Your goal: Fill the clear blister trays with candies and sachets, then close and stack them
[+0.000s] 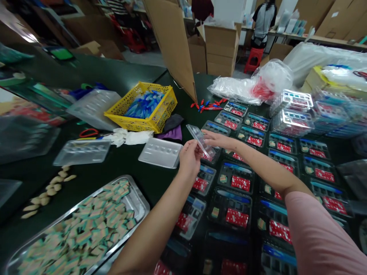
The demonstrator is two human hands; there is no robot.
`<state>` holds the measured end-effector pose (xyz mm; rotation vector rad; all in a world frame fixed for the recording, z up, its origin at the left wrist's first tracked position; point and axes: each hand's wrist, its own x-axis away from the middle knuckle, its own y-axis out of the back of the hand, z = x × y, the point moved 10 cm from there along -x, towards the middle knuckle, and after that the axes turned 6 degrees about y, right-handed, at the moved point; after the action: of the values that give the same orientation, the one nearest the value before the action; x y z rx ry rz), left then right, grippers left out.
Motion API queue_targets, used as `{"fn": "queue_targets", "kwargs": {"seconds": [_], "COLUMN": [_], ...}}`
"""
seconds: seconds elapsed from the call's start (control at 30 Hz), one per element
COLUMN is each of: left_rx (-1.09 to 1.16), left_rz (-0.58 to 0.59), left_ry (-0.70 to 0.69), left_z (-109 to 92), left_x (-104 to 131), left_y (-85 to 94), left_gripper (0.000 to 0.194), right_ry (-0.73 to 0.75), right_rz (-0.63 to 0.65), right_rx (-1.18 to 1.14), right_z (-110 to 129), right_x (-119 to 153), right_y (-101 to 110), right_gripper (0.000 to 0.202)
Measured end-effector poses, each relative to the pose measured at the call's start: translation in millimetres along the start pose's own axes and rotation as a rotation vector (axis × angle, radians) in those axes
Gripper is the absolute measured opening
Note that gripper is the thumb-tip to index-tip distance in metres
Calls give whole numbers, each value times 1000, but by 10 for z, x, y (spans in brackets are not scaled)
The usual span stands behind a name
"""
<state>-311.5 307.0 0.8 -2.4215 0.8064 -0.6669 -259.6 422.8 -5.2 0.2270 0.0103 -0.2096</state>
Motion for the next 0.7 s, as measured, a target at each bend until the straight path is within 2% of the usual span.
{"fn": "queue_targets", "kwargs": {"seconds": [0.1,0.27,0.5,0.7], "left_rx": [-14,-28,11,9], "left_rz": [40,99,92,93], "left_ry": [2,77,199,252], "left_z": [15,79,240,310], "left_x": [24,56,31,19], "left_y": [-105,-223,-216,-214], "left_gripper": [20,19,19,21], "right_ry": [-21,-21,-86,-62], "right_rz": [64,-3,27,80], "right_rx": [-223,-375,-480,-556], "right_z": [47,34,-11,21], "right_x": [76,181,257,268], "right_y": [-196,-169,-223,-294], "right_gripper": [91,78,72,53]}}
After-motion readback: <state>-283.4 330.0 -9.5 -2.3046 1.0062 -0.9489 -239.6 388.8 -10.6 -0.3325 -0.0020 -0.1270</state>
